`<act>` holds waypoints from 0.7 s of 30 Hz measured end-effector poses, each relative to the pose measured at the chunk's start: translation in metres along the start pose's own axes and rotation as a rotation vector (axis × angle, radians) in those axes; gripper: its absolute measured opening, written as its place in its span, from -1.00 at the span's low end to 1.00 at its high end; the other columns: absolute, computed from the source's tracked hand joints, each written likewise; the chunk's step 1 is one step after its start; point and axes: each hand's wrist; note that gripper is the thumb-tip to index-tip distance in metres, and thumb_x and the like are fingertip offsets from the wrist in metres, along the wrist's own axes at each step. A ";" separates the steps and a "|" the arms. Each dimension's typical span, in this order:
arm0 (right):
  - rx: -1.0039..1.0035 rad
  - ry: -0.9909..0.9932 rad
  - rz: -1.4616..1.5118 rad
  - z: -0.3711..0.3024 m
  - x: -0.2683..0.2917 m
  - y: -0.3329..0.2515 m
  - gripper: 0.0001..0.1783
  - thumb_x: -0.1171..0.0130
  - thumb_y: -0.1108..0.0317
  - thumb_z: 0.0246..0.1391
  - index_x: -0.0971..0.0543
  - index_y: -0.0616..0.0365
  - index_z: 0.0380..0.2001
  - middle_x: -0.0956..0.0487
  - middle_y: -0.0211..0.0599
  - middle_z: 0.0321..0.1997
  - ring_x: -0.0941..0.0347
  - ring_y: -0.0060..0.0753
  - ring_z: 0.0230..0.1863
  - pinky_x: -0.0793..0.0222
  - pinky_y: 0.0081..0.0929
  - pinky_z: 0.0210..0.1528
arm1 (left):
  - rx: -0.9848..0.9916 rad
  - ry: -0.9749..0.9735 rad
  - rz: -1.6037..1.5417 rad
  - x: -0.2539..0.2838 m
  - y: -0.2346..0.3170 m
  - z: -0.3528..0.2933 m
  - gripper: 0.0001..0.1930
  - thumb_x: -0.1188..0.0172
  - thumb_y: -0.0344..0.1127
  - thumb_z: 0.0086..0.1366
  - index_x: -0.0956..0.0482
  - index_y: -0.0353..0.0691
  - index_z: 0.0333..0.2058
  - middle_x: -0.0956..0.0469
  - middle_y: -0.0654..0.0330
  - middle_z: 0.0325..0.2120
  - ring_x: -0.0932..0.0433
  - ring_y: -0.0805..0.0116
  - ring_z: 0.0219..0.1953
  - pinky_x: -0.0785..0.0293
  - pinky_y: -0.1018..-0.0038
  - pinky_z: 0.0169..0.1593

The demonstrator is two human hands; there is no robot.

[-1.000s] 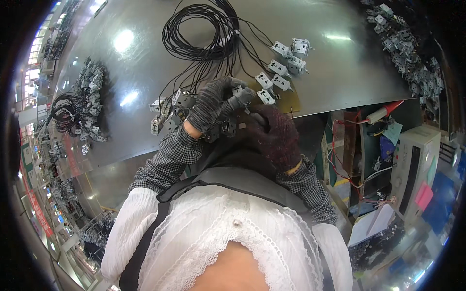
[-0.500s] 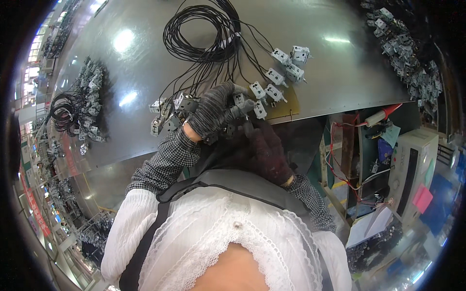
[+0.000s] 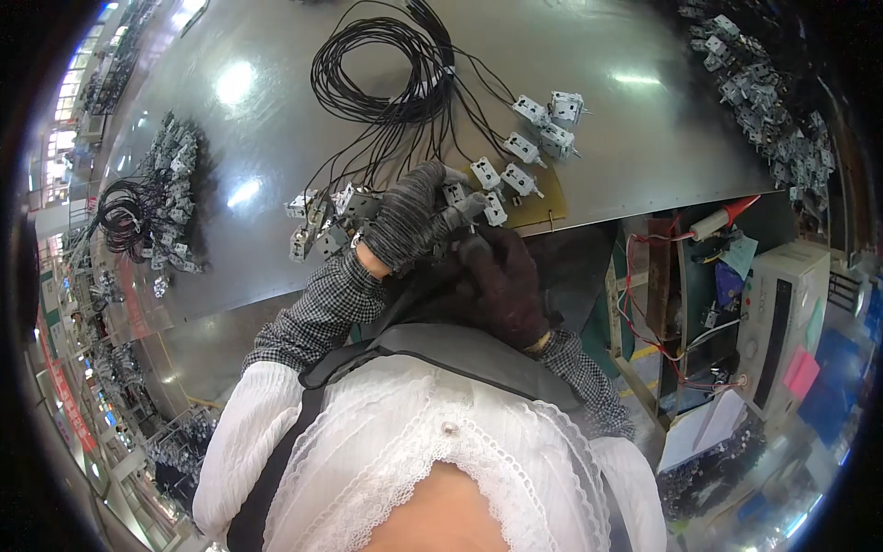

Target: Plugging wire harness connectors into an electronic board on a workbench.

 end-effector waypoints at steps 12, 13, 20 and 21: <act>-0.368 -0.126 0.447 0.004 0.012 0.010 -0.61 -0.18 0.27 0.40 -0.52 0.30 0.15 -0.66 -0.15 -0.05 -0.62 -0.33 -0.11 -0.57 -0.30 -0.12 | 0.001 0.031 -0.093 -0.004 -0.005 0.004 -0.46 -0.51 0.11 0.24 -0.63 -0.31 -0.17 -0.65 -0.04 -0.36 -0.71 0.07 -0.35 -0.66 0.23 -0.21; -0.124 -0.129 0.124 0.004 0.011 0.012 -0.58 -0.14 0.21 0.43 -0.54 0.34 0.14 -0.67 -0.18 -0.05 -0.59 -0.42 -0.10 -0.55 -0.37 -0.10 | 0.000 0.029 -0.094 -0.004 -0.003 0.004 -0.46 -0.51 0.11 0.24 -0.63 -0.31 -0.17 -0.65 -0.04 -0.36 -0.71 0.07 -0.35 -0.66 0.23 -0.21; -0.026 -0.037 -0.055 -0.005 0.002 0.023 -0.70 -0.28 0.50 0.20 -0.56 0.28 0.00 -0.63 0.08 -0.03 -0.67 0.09 -0.13 -0.61 -0.17 -0.13 | 0.035 -0.042 -0.017 -0.001 0.004 -0.001 -0.53 -0.48 0.02 0.32 -0.62 -0.26 -0.07 -0.69 0.07 -0.36 -0.74 0.23 -0.33 -0.68 0.31 -0.19; -0.029 -0.059 -0.070 -0.003 0.002 0.018 -0.71 -0.27 0.49 0.22 -0.57 0.27 -0.01 -0.64 0.08 -0.05 -0.67 0.05 -0.11 -0.61 -0.19 -0.13 | 0.065 -0.047 -0.021 0.000 0.006 0.000 -0.53 -0.48 0.03 0.31 -0.62 -0.26 -0.07 -0.68 0.07 -0.37 -0.74 0.22 -0.34 -0.69 0.30 -0.20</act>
Point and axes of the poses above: each hand's wrist, its own z-axis towards the middle knuckle, its own x-axis out of the back of the hand, y = z × x
